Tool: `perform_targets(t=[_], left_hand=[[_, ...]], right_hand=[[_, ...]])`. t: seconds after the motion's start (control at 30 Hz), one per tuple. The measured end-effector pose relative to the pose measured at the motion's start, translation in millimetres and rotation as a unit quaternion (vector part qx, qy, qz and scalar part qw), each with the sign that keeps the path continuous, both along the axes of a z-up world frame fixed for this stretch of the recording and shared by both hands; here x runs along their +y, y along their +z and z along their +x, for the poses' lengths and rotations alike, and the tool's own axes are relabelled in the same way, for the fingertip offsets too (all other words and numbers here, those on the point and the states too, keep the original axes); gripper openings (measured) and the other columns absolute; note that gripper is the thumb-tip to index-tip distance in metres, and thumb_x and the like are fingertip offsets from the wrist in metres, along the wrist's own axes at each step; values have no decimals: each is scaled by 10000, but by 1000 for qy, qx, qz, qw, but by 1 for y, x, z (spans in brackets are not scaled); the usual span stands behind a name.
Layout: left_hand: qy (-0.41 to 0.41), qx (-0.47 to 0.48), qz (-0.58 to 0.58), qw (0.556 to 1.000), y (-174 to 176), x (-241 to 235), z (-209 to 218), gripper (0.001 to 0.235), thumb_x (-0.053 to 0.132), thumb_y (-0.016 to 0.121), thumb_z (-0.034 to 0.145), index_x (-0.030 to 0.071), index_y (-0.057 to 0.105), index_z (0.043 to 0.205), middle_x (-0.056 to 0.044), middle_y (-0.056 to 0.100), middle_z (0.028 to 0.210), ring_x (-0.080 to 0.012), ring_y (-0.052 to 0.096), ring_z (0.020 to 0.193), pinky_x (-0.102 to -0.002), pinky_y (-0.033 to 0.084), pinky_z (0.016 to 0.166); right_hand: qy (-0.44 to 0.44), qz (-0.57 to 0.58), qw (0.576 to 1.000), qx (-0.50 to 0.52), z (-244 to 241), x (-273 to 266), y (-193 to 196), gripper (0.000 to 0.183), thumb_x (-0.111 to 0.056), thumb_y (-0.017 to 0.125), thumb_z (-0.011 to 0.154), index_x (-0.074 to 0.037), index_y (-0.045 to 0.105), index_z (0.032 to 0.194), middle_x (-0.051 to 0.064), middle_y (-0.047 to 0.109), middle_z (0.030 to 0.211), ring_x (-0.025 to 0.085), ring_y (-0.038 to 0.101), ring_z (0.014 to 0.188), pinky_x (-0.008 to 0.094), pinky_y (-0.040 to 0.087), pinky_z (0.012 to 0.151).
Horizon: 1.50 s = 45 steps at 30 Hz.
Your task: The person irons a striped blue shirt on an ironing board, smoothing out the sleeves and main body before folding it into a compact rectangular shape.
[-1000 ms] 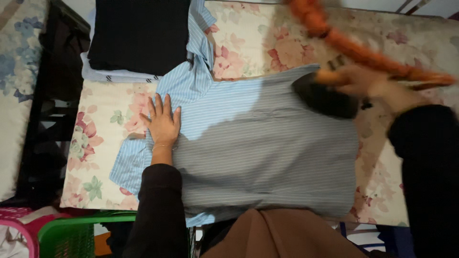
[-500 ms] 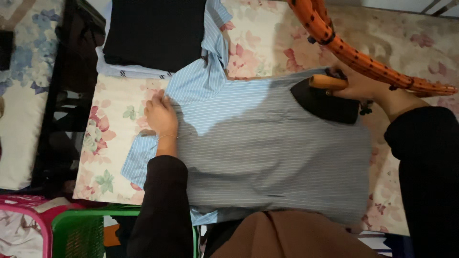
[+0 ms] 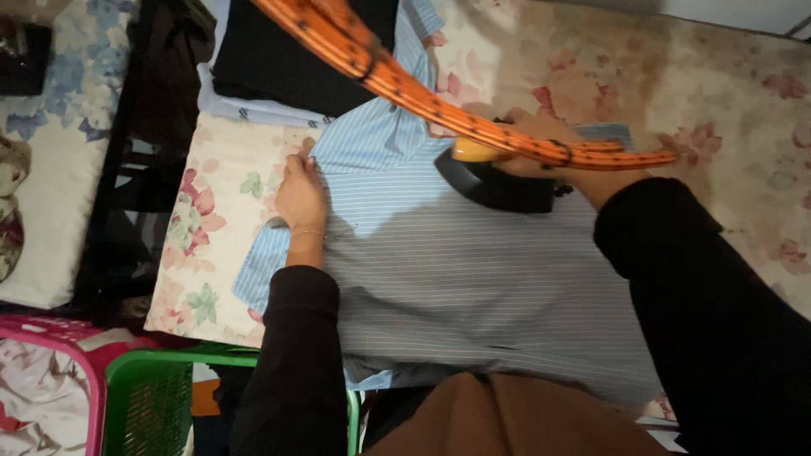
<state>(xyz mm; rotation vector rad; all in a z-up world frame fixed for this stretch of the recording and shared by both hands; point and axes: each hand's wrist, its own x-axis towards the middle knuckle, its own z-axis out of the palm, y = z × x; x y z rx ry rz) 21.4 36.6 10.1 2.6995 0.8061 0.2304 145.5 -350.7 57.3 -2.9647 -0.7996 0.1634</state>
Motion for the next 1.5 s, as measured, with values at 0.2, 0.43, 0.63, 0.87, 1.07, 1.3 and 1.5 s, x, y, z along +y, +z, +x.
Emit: perform_targets(t=[0.2, 0.43, 0.63, 0.87, 1.07, 1.3, 1.5], left_hand=[[-9, 2, -29, 1000, 8, 0, 0, 260, 418, 410, 1125, 165, 466, 1103, -161, 683, 1040, -478, 712, 934, -598, 547, 869], [-38, -43, 203, 977, -11, 2, 3, 279, 499, 472, 1073, 229, 512, 1129, -8, 629, 909, -300, 739, 800, -420, 618, 659], [-46, -94, 255, 961, -11, 24, -15, 271, 495, 486, 1021, 260, 616, 981, 1, 619, 875, -281, 683, 821, -416, 548, 634], [-54, 127, 77, 987, -11, 68, -111, 478, 652, 442, 1002, 271, 725, 1064, -41, 656, 1087, -333, 570, 1151, -568, 422, 927], [2, 43, 31, 999, -16, 87, -132, 337, 486, 494, 1071, 230, 696, 986, -67, 685, 913, -309, 651, 1011, -551, 450, 942], [57, -24, -75, 995, -16, 96, -155, 262, 479, 588, 1019, 262, 535, 1156, -64, 693, 849, -334, 700, 972, -516, 443, 946], [95, -75, -154, 981, -13, 100, -157, 299, 318, 630, 974, 265, 446, 1204, -73, 698, 744, -395, 721, 860, -509, 504, 882]], right_hand=[[133, -3, 990, 42, -5, 42, 27, 616, -605, 587, 845, -297, 527, 1375, 85, 617, 1109, 335, 717, 998, 358, 572, 810], [278, 70, 956, 59, -12, 88, 29, 509, -253, 396, 1071, -254, 375, 1579, 175, 441, 1197, 346, 612, 924, 325, 540, 758], [361, 115, 904, -198, -23, 128, 10, 537, -181, 307, 1095, -232, 364, 1626, 42, 402, 957, 108, 244, 577, 205, 283, 473], [173, -65, 966, 179, -48, 201, 54, 424, -666, 378, 1012, -370, 537, 1271, 178, 486, 1230, 564, 691, 953, 581, 595, 851], [188, -8, 967, 174, -54, 263, 37, 482, -616, 577, 895, -447, 486, 1337, 178, 497, 1266, 562, 691, 965, 611, 595, 805], [209, 98, 967, 111, -64, 274, 37, 299, -421, 644, 828, -283, 636, 1093, 157, 639, 1071, 509, 718, 808, 543, 618, 708], [409, 94, 904, 75, -81, 254, 71, 246, -151, 572, 925, 77, 644, 982, 296, 721, 834, 523, 716, 740, 603, 610, 717]])
